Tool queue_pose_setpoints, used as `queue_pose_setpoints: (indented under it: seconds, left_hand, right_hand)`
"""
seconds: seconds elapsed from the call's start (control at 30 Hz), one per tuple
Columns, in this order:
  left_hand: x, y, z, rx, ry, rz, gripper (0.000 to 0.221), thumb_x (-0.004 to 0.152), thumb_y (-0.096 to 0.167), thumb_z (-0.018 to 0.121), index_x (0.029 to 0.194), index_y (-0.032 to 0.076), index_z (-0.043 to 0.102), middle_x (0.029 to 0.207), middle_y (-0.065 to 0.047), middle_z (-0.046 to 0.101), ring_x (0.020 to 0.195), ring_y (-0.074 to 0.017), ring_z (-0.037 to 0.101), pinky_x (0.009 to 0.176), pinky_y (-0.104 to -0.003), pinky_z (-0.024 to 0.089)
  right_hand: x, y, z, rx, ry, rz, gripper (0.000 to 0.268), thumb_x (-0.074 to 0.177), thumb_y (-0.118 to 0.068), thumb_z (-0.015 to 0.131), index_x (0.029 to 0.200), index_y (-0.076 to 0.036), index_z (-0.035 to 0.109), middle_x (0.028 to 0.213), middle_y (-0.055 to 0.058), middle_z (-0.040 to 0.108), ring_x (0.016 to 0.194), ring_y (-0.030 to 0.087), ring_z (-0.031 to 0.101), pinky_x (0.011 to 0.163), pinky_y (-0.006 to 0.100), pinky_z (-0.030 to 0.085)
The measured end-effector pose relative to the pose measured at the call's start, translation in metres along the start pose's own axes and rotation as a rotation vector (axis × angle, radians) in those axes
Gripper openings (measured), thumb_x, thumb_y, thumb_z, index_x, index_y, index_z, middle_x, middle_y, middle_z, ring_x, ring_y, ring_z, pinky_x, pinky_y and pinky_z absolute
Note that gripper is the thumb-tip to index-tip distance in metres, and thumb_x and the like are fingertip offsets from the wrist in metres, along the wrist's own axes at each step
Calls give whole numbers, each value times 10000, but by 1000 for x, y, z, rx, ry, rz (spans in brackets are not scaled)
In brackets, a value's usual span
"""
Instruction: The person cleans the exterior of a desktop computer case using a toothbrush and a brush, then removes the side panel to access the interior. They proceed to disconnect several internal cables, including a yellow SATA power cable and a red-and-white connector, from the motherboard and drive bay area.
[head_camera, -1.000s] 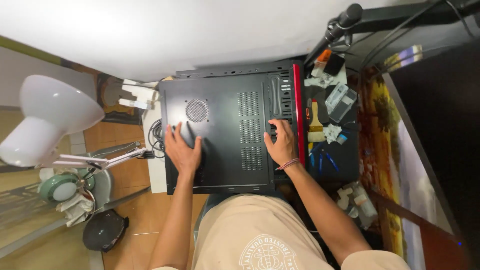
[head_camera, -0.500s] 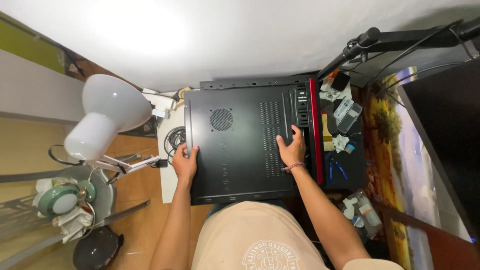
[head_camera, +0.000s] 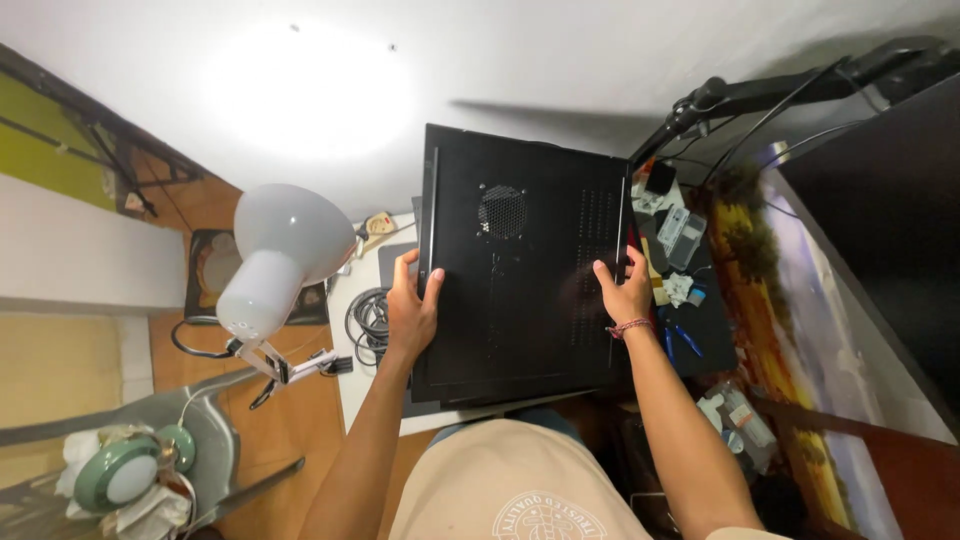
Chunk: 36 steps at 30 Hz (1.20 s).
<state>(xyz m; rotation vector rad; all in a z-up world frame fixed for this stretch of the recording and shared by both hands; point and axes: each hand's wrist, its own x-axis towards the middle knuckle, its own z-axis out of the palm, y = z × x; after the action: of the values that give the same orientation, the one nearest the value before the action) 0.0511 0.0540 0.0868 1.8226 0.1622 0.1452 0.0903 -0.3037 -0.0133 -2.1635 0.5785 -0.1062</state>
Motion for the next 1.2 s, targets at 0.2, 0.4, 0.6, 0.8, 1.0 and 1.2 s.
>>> queue_pose_setpoints:
  seconds: [0.2,0.4,0.6,0.8,1.0,1.2]
  left_hand:
    - [27,99,-5,70,-81,105,380,1010,231,630,1320,43,515,842,-65,765,635,-150,697,587,-335,532]
    - [34,198,-10,285,-195,125,343,1011,239,603,1315,96,529,695,-132,714,523,-233,654,560,-405,482]
    - [38,242,-4,553,-211,502,314,1034,228,600,1328,147,526,546,-121,661,517,-309,655,722,-485,521]
    - [55,276,5,882,-313,628,418,1021,89,507,1418,216,482,669,-54,686,536,-269,643,601,-444,556]
    - [74,287,8,1066,-267,735,433,1020,112,528,1429,243,476,665,-31,706,489,-200,632,620,-386,558]
    - [101,250,25,1121,-219,918,449,1006,61,515,1401,273,503,835,-15,759,515,-176,673,691,-323,573]
  right_hand:
    - [30,18,7,-9,-22,-55,758,883,-432,816,1472,-62,516,1074,141,675,944,246,647,852,370,536]
    - [40,-34,-16,67,-152,-34,801,847,-422,795,1487,-65,469,1109,149,703,936,196,703,832,351,567]
    - [6,-191,-112,-122,230,-713,1113,838,-262,926,1676,-111,208,1577,201,365,1440,358,460,1192,509,449]
    - [16,-278,-173,-123,290,-1184,1088,844,-288,996,1626,-193,247,1679,179,191,1583,373,273,1314,498,377]
    - [44,-295,-181,-412,427,-1258,995,718,-408,1030,1527,-216,483,1658,171,255,1529,406,258,1243,634,246]
    - [64,-279,-169,-418,469,-1370,527,830,-374,1008,1127,-154,633,1251,15,656,1394,302,479,1188,570,235]
